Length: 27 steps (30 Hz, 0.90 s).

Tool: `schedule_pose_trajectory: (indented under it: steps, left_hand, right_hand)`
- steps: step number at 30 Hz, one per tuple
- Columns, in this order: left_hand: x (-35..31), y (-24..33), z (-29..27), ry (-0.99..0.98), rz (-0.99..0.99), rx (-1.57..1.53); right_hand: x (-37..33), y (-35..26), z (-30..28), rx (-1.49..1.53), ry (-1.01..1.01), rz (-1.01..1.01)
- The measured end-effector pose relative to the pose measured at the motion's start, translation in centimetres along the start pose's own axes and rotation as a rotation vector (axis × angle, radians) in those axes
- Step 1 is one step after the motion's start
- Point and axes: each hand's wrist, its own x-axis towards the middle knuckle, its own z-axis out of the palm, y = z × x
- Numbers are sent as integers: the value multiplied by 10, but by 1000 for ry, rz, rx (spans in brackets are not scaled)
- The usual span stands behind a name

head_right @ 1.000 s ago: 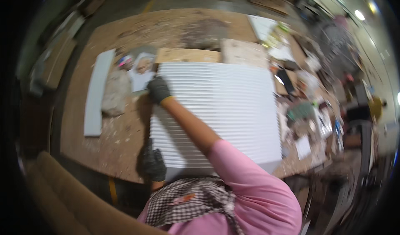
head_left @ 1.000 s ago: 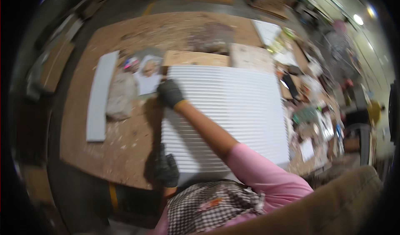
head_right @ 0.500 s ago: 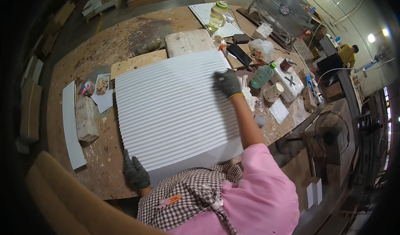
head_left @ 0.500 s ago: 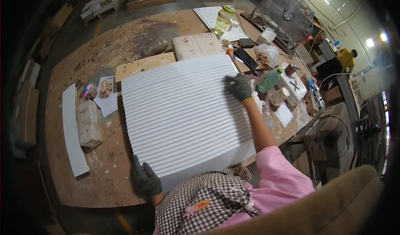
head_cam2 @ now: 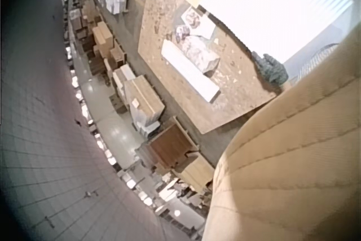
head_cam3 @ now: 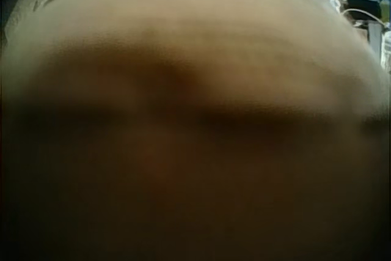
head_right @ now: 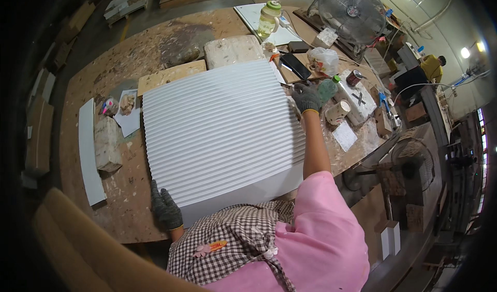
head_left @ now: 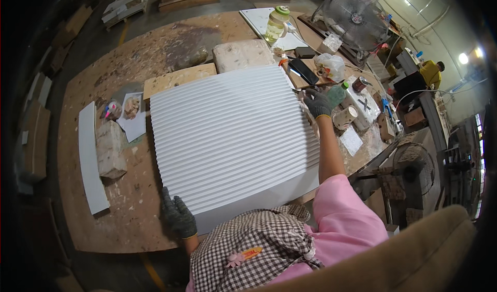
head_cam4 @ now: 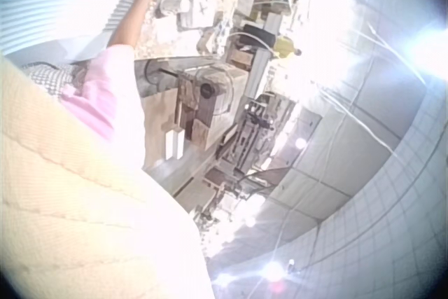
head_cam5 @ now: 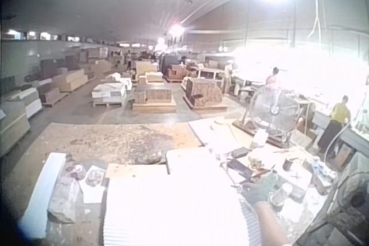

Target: The person wipes a corrugated white furniture panel with a cloth, cleaning the grooves and the flat surface.

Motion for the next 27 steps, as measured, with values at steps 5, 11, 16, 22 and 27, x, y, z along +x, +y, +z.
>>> schedule_pose_trajectory:
  steps: [5,11,16,22,27]
  left_hand:
    - [-2,-6,0,-1,-1,25]
    - [-3,-11,3,9,22,-4]
    - [-1,-4,1,-5,14,-7]
    - [0,-13,3,10,41,24]
    - [-3,-4,-7,-43,-101,100]
  right_hand:
    - [-21,-50,7,-40,-153,-389]
    - [-2,23,-1,-55,-79,-7]
    - [-54,-26,-20,-68,-316,-260]
    - [-52,16,-20,-154,-74,-105]
    - [-93,-61,-30,-133,-279,-541]
